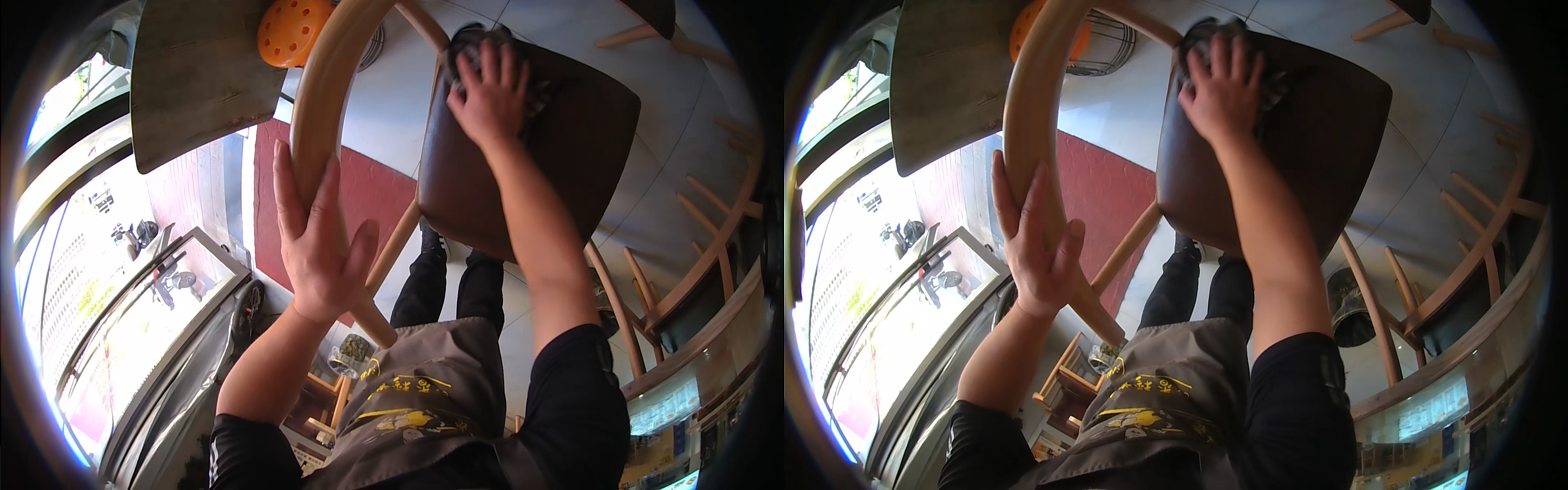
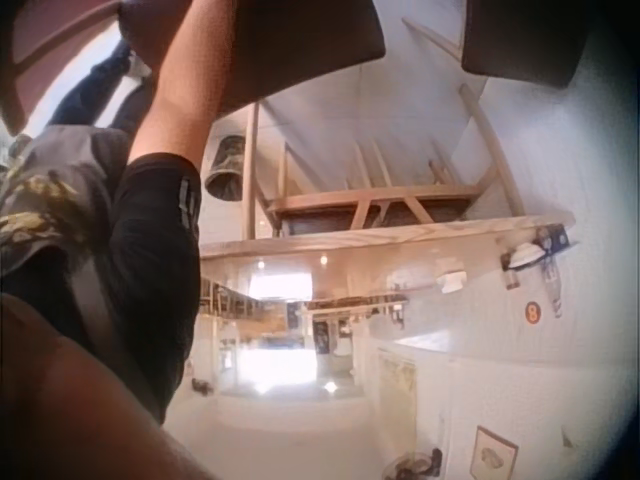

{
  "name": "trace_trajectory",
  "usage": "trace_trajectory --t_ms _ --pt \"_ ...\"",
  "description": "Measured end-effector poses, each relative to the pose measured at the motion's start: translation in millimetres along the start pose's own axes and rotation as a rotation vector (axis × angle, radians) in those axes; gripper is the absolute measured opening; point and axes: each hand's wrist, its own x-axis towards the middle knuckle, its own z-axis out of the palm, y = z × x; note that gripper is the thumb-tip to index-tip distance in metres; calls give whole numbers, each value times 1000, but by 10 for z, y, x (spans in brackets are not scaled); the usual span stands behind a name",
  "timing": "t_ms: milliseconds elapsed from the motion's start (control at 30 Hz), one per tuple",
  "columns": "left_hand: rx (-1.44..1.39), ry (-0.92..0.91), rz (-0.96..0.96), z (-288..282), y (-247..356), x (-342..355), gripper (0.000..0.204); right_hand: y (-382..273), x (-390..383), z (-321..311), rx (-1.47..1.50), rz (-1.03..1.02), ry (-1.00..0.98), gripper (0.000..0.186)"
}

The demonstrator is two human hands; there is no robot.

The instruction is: The person wipes chair seats and table surfaces with a cloth, then sweeps the tiled floor with a broom and dustpan, collecting debris into a trash bin. The person also wipes a table near the entrance and removes leftover food from a plate.

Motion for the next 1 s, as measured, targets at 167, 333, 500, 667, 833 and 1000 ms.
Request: trace_trajectory --t_ms 167,333,500,667,833,1000 --pt "49 -16 -46 -88 16 -94 69 -516 -2091 -274 288 -388 -425 54" --pt "33 6 -41 -72 16 -66 67 279 -2227 -463 317 -688 -511 46" --pt "-60 40 -60 5 9 -76 53 1190 -145 -413 -46 -256 27 49" --pt "-77 54 -36 42 -27 -108 50 1959 -110 -450 -81 -151 243 45" --pt "-71 68 -65 -13 21 -118 53 1377 -2521 -585 164 297 96 59" --pt "-9 52 -58 -40 74 -105 57 266 -3153 -627 69 243 -149 52"
